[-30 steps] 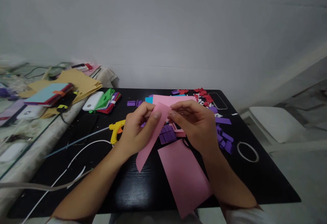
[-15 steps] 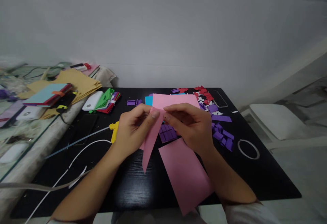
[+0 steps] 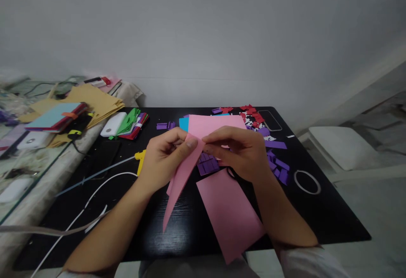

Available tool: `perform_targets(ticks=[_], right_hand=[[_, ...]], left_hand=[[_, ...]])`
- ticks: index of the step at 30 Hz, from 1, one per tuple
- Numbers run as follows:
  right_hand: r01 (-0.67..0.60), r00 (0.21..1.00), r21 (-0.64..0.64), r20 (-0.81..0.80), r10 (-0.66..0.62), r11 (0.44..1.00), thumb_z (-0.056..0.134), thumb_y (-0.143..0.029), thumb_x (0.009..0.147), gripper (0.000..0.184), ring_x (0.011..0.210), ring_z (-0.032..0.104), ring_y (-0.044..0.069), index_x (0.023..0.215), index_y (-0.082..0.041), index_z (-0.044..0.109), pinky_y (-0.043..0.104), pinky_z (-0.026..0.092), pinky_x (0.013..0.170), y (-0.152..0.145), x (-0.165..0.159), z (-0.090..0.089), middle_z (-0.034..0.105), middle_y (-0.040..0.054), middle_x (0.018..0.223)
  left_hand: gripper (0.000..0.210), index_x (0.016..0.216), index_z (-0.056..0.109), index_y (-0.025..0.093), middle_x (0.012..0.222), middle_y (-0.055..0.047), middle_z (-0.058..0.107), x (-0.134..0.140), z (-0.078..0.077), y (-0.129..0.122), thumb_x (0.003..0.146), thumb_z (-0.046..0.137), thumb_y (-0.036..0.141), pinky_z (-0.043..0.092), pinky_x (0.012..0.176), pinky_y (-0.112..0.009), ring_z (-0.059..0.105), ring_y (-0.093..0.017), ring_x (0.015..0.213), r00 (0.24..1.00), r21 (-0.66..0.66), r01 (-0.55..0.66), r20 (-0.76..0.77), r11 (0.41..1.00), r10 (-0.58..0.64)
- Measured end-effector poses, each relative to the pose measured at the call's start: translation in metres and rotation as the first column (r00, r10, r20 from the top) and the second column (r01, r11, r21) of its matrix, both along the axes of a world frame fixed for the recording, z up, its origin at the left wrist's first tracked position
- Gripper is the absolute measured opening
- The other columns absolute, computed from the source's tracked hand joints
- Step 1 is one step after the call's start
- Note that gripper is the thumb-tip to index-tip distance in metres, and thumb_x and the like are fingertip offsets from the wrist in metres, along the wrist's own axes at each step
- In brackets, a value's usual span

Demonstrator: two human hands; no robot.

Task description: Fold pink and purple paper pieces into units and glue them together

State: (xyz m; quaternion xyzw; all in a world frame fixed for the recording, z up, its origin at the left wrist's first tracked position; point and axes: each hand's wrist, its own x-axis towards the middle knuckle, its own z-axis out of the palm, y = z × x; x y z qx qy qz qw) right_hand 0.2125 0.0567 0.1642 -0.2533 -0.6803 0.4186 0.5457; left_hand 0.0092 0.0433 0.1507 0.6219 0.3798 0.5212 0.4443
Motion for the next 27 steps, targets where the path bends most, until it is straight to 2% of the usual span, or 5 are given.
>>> perform_targets(ticks=[5,17,27], right_hand=[[-0.011,1.0,0.102,0.03,0.008,0.995,0.086,-0.011,0.086,0.02,0.082,0.076,0.013,0.097,-0.027,0.085,0.024,0.065,0.073,0.0036,0.0024,-0.0004,0.082,-0.0011,0.091],[-0.055,0.998,0.171,0.016,0.053,0.984,0.088,-0.009,0.084,0.021,0.081,0.077,0.013,0.096,-0.026,0.085,0.024,0.064,0.073,0.0076,0.003,-0.0036,0.082,-0.0002,0.09],[-0.046,0.999,0.117,0.028,0.043,0.992,0.089,-0.017,0.084,0.016,0.079,0.077,0.015,0.093,-0.03,0.086,0.027,0.066,0.071,0.0063,0.0029,-0.0043,0.083,-0.0004,0.089]], left_hand=[[0.02,0.084,0.075,0.019,0.069,-0.001,0.074,0.0007,0.0011,-0.0002,0.092,0.08,0.037,0.05,0.052,-0.022,0.068,-0.014,0.056,0.998,-0.049,0.046,0.05,0.998,-0.043],[0.019,0.078,0.077,0.018,0.065,-0.002,0.074,-0.0023,0.0054,0.0009,0.085,0.086,0.034,0.051,0.05,-0.02,0.068,-0.014,0.054,0.996,-0.1,0.077,0.06,0.992,-0.072],[0.019,0.076,0.077,0.017,0.063,-0.003,0.074,-0.0018,0.0056,0.0018,0.083,0.086,0.033,0.05,0.047,-0.021,0.067,-0.014,0.051,0.995,-0.12,0.089,0.062,0.989,-0.082]])
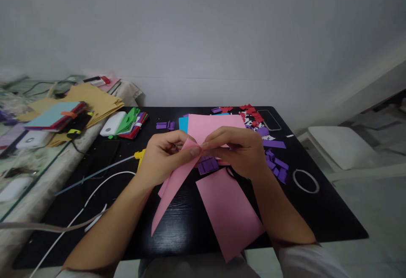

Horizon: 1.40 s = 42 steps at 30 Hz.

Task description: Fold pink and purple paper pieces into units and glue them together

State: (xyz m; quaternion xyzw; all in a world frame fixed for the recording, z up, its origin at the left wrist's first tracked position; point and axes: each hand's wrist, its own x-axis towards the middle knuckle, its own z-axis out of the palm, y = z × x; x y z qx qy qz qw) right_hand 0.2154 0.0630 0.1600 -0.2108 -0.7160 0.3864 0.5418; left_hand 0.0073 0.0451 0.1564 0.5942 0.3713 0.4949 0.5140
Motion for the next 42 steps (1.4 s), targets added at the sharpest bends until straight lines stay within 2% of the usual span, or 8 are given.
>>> perform_targets(ticks=[4,12,18,29,36,39,42], right_hand=[[0.011,1.0,-0.011,0.021,-0.011,1.0,0.089,-0.02,0.085,0.012,0.078,0.077,0.016,0.092,-0.029,0.086,0.028,0.065,0.071,-0.0001,-0.0003,0.0,0.083,0.0004,0.089],[0.041,0.998,0.008,0.054,-0.041,0.999,0.089,-0.018,0.084,0.015,0.079,0.077,0.015,0.094,-0.028,0.086,0.027,0.064,0.072,0.0009,0.0047,0.0029,0.082,-0.0005,0.087],[0.076,0.993,0.043,0.084,-0.079,0.996,0.087,-0.019,0.087,0.011,0.08,0.077,0.016,0.093,-0.028,0.085,0.029,0.065,0.074,0.0019,0.0043,0.0007,0.083,-0.0005,0.088],[0.031,0.997,0.049,0.065,-0.034,0.998,0.086,-0.019,0.088,0.012,0.08,0.078,0.016,0.095,-0.029,0.085,0.029,0.065,0.074,0.0044,0.0038,0.0,0.083,-0.0002,0.089],[0.015,0.998,0.046,0.065,-0.018,0.999,0.087,-0.017,0.087,0.014,0.079,0.077,0.015,0.095,-0.029,0.085,0.028,0.064,0.074,0.0055,0.0041,-0.0005,0.083,-0.0008,0.089],[0.047,0.996,0.016,0.077,-0.048,0.999,0.088,-0.02,0.085,0.013,0.08,0.076,0.016,0.095,-0.028,0.085,0.029,0.065,0.074,0.0058,0.0056,-0.0011,0.082,0.0001,0.089],[0.038,0.998,-0.087,0.058,-0.033,0.995,0.09,-0.025,0.084,0.013,0.081,0.075,0.016,0.095,-0.025,0.083,0.028,0.065,0.073,0.0041,0.0056,-0.0001,0.081,0.0018,0.09]], left_hand=[[0.022,0.077,0.077,0.017,0.062,-0.004,0.073,0.0001,0.0003,0.0008,0.083,0.086,0.036,0.048,0.046,-0.021,0.066,-0.015,0.05,1.0,-0.008,0.002,-0.018,1.0,-0.002],[0.02,0.077,0.076,0.017,0.064,-0.002,0.073,0.0027,-0.0013,0.0007,0.084,0.085,0.034,0.052,0.05,-0.022,0.066,-0.014,0.053,0.999,0.009,-0.043,-0.006,0.999,0.043],[0.017,0.078,0.077,0.017,0.063,-0.003,0.073,0.0033,-0.0009,0.0007,0.083,0.084,0.032,0.048,0.047,-0.021,0.066,-0.014,0.052,0.998,-0.003,-0.049,-0.033,0.999,0.049],[0.017,0.077,0.076,0.017,0.063,-0.002,0.072,0.0052,0.0008,0.0001,0.083,0.082,0.031,0.045,0.046,-0.02,0.064,-0.013,0.051,0.997,0.028,-0.056,-0.043,0.998,0.057],[0.019,0.078,0.077,0.017,0.065,-0.003,0.072,0.0034,0.0005,0.0008,0.085,0.083,0.033,0.048,0.049,-0.021,0.066,-0.014,0.055,0.997,0.037,-0.041,-0.058,0.998,0.043],[0.019,0.078,0.077,0.017,0.065,-0.003,0.073,0.0025,0.0002,0.0008,0.086,0.082,0.034,0.05,0.051,-0.021,0.066,-0.014,0.055,0.996,0.043,-0.057,-0.063,0.997,0.06],[0.021,0.079,0.077,0.017,0.066,-0.003,0.073,0.0029,0.0011,0.0008,0.086,0.083,0.036,0.051,0.052,-0.022,0.066,-0.014,0.056,0.995,0.05,-0.083,-0.053,0.995,0.086]])
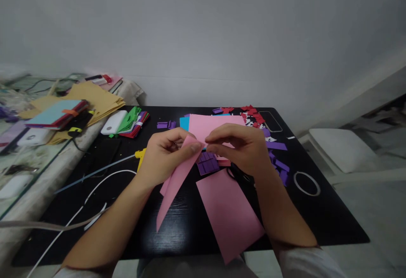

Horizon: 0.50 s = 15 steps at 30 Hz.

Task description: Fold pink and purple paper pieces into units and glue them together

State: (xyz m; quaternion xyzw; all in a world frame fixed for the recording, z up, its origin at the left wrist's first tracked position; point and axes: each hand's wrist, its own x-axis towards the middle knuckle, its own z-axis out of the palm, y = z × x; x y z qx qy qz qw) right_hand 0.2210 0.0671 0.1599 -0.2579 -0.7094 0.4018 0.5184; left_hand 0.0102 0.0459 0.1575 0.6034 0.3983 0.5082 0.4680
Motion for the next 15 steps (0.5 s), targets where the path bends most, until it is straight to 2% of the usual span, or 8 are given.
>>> perform_targets(ticks=[5,15], right_hand=[[-0.027,1.0,-0.149,0.01,0.029,0.988,0.085,-0.032,0.088,0.013,0.072,0.072,0.013,0.088,-0.02,0.079,0.026,0.064,0.069,-0.008,-0.007,0.005,0.077,0.0015,0.082],[-0.01,0.998,-0.196,-0.06,-0.001,0.981,0.082,-0.026,0.089,0.01,0.069,0.068,0.012,0.084,-0.019,0.077,0.024,0.058,0.066,-0.004,-0.009,-0.002,0.073,-0.0004,0.076]], left_hand=[[0.022,0.078,0.077,0.017,0.065,-0.003,0.074,0.003,0.002,0.0,0.083,0.085,0.037,0.049,0.052,-0.021,0.065,-0.014,0.056,0.999,0.045,-0.029,-0.014,0.999,0.03],[0.019,0.086,0.083,0.02,0.071,-0.002,0.075,-0.002,0.0,0.002,0.094,0.075,0.035,0.048,0.057,-0.021,0.063,-0.012,0.062,0.993,0.138,-0.04,-0.102,0.99,0.054]])
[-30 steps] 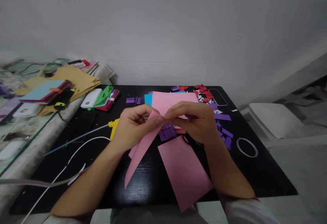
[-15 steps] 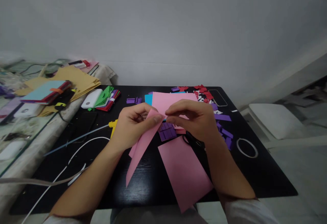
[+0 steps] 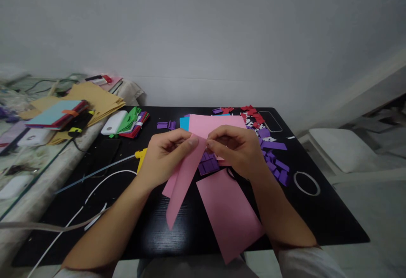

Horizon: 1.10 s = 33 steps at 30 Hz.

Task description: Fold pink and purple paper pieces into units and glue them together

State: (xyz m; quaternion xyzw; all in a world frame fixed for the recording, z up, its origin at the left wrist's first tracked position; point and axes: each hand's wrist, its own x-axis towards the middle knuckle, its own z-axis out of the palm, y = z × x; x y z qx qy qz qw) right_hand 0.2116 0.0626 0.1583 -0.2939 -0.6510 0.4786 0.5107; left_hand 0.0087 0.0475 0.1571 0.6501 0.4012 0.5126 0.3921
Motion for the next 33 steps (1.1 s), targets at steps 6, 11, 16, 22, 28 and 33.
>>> perform_targets(ticks=[6,11,16,22,28,33], right_hand=[[0.008,1.0,-0.005,0.021,-0.008,1.0,0.08,-0.023,0.088,0.008,0.066,0.066,0.011,0.082,-0.018,0.076,0.023,0.055,0.063,0.0,0.002,0.002,0.072,-0.0006,0.073],[0.02,0.999,0.01,0.037,-0.021,1.0,0.08,-0.022,0.086,0.008,0.064,0.064,0.01,0.081,-0.018,0.075,0.023,0.055,0.062,-0.002,0.0,0.005,0.071,-0.0015,0.072],[0.019,0.998,-0.003,0.061,-0.018,1.0,0.08,-0.021,0.086,0.007,0.064,0.064,0.01,0.08,-0.019,0.075,0.023,0.056,0.062,-0.004,-0.001,0.007,0.072,-0.0019,0.072],[0.075,0.997,0.001,0.01,-0.075,0.997,0.079,-0.019,0.085,0.007,0.064,0.066,0.009,0.079,-0.019,0.076,0.022,0.057,0.062,0.0,0.0,0.004,0.072,-0.0021,0.071],[0.172,0.983,-0.06,-0.051,-0.175,0.983,0.078,-0.02,0.081,0.008,0.061,0.07,0.011,0.074,-0.019,0.074,0.024,0.062,0.06,0.003,-0.001,0.005,0.072,-0.0018,0.067],[0.177,0.979,-0.074,-0.093,-0.184,0.981,0.078,-0.02,0.081,0.008,0.061,0.071,0.011,0.074,-0.019,0.074,0.024,0.064,0.061,0.003,-0.002,0.006,0.073,-0.0019,0.066]], left_hand=[[0.023,0.082,0.083,0.02,0.073,-0.002,0.075,-0.002,-0.003,0.001,0.095,0.074,0.037,0.046,0.058,-0.023,0.061,-0.013,0.064,1.0,-0.008,-0.022,-0.006,1.0,0.022],[0.025,0.078,0.081,0.019,0.07,-0.002,0.071,-0.002,-0.002,0.001,0.094,0.073,0.037,0.044,0.057,-0.024,0.059,-0.014,0.063,0.998,-0.005,-0.054,-0.032,0.999,0.054],[0.019,0.079,0.08,0.02,0.07,0.0,0.071,0.0,-0.003,-0.001,0.093,0.072,0.031,0.048,0.061,-0.023,0.061,-0.014,0.067,0.992,0.031,-0.126,-0.024,0.992,0.126],[0.02,0.085,0.081,0.02,0.078,-0.001,0.075,0.004,-0.005,0.002,0.096,0.071,0.033,0.05,0.065,-0.02,0.064,-0.012,0.07,0.998,0.02,-0.063,0.01,0.998,0.063],[0.018,0.089,0.082,0.02,0.079,-0.001,0.076,0.003,-0.006,0.006,0.093,0.078,0.038,0.05,0.063,-0.019,0.065,-0.011,0.068,0.997,-0.109,0.058,0.064,0.992,-0.051],[0.024,0.088,0.08,0.02,0.076,-0.001,0.074,0.001,-0.014,0.008,0.094,0.077,0.044,0.052,0.066,-0.023,0.065,-0.012,0.067,0.991,-0.181,0.08,0.121,0.98,-0.059]])
